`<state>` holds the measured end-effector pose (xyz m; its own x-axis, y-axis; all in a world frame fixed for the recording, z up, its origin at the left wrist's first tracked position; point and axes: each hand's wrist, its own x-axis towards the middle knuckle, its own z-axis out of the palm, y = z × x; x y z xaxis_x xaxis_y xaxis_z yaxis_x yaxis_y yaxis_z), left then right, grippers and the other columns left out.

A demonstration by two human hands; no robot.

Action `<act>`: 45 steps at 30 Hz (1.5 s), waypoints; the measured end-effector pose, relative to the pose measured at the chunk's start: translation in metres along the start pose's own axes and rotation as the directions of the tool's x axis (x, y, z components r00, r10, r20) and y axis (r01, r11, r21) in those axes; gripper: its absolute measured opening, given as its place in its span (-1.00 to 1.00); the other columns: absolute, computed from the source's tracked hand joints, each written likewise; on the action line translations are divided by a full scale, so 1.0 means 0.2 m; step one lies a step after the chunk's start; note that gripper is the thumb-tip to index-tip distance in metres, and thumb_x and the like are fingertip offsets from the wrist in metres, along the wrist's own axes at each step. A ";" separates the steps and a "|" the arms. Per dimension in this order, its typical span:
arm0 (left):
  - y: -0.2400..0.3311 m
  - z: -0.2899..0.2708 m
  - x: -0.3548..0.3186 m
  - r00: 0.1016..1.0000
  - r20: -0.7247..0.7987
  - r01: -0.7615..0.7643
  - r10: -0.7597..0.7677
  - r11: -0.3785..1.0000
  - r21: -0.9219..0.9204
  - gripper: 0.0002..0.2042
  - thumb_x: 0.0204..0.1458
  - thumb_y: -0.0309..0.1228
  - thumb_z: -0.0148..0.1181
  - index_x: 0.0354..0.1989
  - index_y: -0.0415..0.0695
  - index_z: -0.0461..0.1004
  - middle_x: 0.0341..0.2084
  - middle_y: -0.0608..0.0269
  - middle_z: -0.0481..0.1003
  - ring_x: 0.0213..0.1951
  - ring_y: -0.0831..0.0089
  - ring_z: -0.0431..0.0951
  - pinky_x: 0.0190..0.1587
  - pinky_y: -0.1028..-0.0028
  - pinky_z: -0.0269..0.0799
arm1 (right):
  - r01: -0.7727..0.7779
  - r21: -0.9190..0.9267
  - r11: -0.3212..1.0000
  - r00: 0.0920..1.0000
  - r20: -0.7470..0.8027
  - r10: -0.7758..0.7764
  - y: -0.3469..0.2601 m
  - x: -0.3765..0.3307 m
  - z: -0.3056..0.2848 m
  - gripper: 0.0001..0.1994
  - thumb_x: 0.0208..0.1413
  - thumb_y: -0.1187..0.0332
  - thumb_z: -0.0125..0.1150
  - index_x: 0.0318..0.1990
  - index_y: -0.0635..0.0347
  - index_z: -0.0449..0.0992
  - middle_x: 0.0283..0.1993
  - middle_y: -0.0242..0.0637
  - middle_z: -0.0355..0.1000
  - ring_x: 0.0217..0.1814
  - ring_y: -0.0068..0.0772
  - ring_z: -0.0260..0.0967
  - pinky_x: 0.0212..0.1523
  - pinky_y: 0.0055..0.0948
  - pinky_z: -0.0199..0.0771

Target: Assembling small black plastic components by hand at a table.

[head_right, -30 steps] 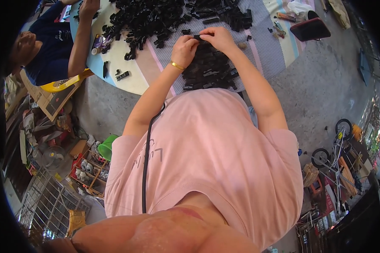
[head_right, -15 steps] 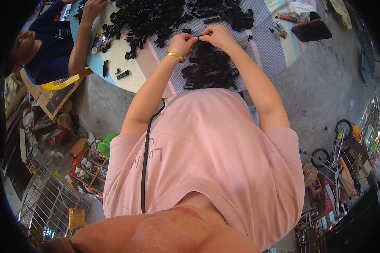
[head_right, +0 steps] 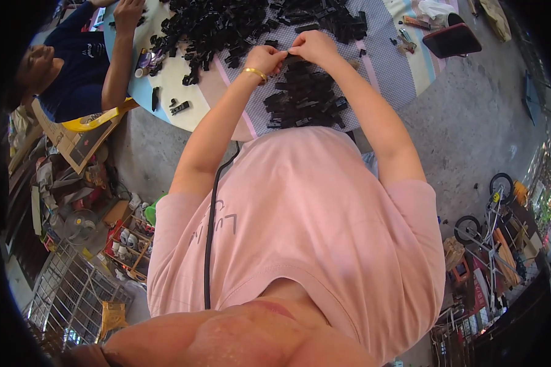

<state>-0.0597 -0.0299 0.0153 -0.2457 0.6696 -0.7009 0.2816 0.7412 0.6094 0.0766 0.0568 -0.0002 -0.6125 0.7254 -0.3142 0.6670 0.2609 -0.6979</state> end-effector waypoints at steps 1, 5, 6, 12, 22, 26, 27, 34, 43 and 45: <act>-0.04 0.02 -0.01 0.988 -0.089 -0.125 0.125 0.992 0.007 -0.77 -0.10 -0.29 0.16 -0.48 -0.26 0.49 -0.71 0.24 0.46 -0.70 0.52 0.44 -0.60 0.53 0.34 | 0.006 -0.001 1.000 1.000 -0.006 -0.006 0.00 -0.02 0.00 -0.81 -0.17 0.28 0.28 -0.47 0.22 0.53 -0.55 -0.36 0.46 -0.53 -0.57 0.40 -0.52 -0.60 0.35; -0.12 0.01 -0.19 0.764 -0.485 -0.441 0.426 0.893 0.089 -0.79 -0.18 -0.31 0.22 -0.52 -0.24 0.50 -0.66 0.13 0.48 -0.59 0.30 0.49 -0.47 0.42 0.38 | 0.011 0.400 0.917 0.985 0.156 -0.080 -0.08 -0.26 -0.15 -0.84 -0.13 0.34 0.21 -0.43 0.25 0.51 -0.55 -0.34 0.45 -0.52 -0.63 0.34 -0.50 -0.62 0.30; -0.18 -0.03 -0.21 0.734 -0.525 -0.429 0.431 0.894 0.133 -0.82 -0.20 -0.35 0.22 -0.46 -0.20 0.49 -0.61 0.14 0.47 -0.52 0.27 0.47 -0.42 0.40 0.37 | -0.032 0.435 0.900 0.970 0.231 -0.077 -0.11 -0.34 -0.19 -0.85 -0.13 0.36 0.21 -0.44 0.26 0.51 -0.54 -0.34 0.45 -0.52 -0.65 0.33 -0.50 -0.63 0.30; -0.37 -0.25 -0.21 0.487 -0.675 -0.266 0.553 0.831 0.489 -0.71 -0.28 -0.41 0.26 -0.31 -0.16 0.44 -0.33 0.06 0.34 -0.26 0.13 0.36 -0.23 0.32 0.30 | 0.232 -0.029 0.972 0.941 0.260 -0.217 -0.13 -0.56 -0.19 -0.83 -0.17 0.26 0.19 -0.42 0.11 0.53 -0.46 -0.23 0.43 -0.39 -0.23 0.38 -0.38 -0.39 0.36; -0.36 -0.13 -0.12 0.658 -0.522 -0.385 0.543 0.838 0.387 -0.81 -0.24 -0.39 0.23 -0.43 -0.19 0.48 -0.50 0.05 0.44 -0.40 0.12 0.43 -0.32 0.29 0.35 | 0.412 -0.040 0.910 0.907 -0.078 -0.414 -0.25 -0.26 0.07 -0.83 -0.10 0.31 0.12 -0.37 0.17 0.51 -0.38 -0.18 0.44 -0.32 -0.12 0.38 -0.29 -0.27 0.38; -0.30 -0.10 -0.11 0.665 -0.496 -0.316 0.558 0.812 0.490 -0.80 -0.21 -0.38 0.21 -0.41 -0.21 0.50 -0.49 0.04 0.47 -0.39 0.13 0.45 -0.30 0.30 0.36 | 0.291 -0.152 0.945 0.944 -0.113 -0.309 -0.27 -0.09 0.25 -0.81 -0.07 0.39 0.01 -0.30 0.16 0.50 -0.37 -0.11 0.45 -0.30 -0.10 0.39 -0.27 -0.24 0.40; -0.31 -0.09 -0.12 0.659 -0.501 -0.323 0.560 0.813 0.485 -0.80 -0.21 -0.37 0.21 -0.40 -0.20 0.50 -0.48 0.03 0.47 -0.38 0.11 0.45 -0.29 0.29 0.35 | 0.233 -0.164 0.959 0.953 -0.159 -0.259 -0.30 -0.07 0.26 -0.76 -0.07 0.44 -0.06 -0.23 0.10 0.48 -0.34 -0.12 0.43 -0.30 -0.10 0.39 -0.28 -0.23 0.41; -0.29 -0.11 -0.12 0.693 -0.532 -0.339 0.487 0.871 0.356 -0.80 -0.22 -0.41 0.21 -0.37 -0.18 0.49 -0.49 0.07 0.47 -0.38 0.14 0.46 -0.29 0.31 0.36 | 0.522 -0.403 0.752 0.815 -0.024 -0.579 -0.30 0.02 0.22 -0.84 -0.18 0.40 0.09 -0.36 0.11 0.48 -0.23 -0.27 0.29 -0.22 -0.22 0.32 -0.31 -0.32 0.43; -0.29 -0.10 -0.09 0.693 -0.504 -0.338 0.515 0.850 0.404 -0.79 -0.23 -0.44 0.23 -0.37 -0.19 0.45 -0.56 0.13 0.48 -0.47 0.26 0.48 -0.37 0.41 0.39 | 0.387 -0.032 0.921 0.853 -0.367 -0.371 -0.23 -0.04 0.04 -0.79 -0.16 0.41 0.13 -0.28 0.12 0.46 -0.39 -0.24 0.42 -0.34 -0.18 0.39 -0.34 -0.40 0.42; -0.21 -0.10 -0.10 0.700 -0.487 -0.317 0.523 0.838 0.444 -0.81 -0.21 -0.45 0.22 -0.38 -0.22 0.45 -0.57 0.15 0.48 -0.49 0.31 0.49 -0.41 0.44 0.40 | 0.178 0.298 0.938 0.974 -0.192 -0.124 -0.17 -0.09 -0.03 -0.66 -0.11 0.43 0.14 -0.08 0.08 0.39 -0.42 -0.20 0.43 -0.45 -0.35 0.43 -0.43 -0.49 0.44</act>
<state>-0.0844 -0.0746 0.0110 -0.4762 0.8793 0.0086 0.7258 0.3875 0.5684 0.0669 0.0394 0.0338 -0.5975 0.7961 -0.0963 0.3907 0.1841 -0.9019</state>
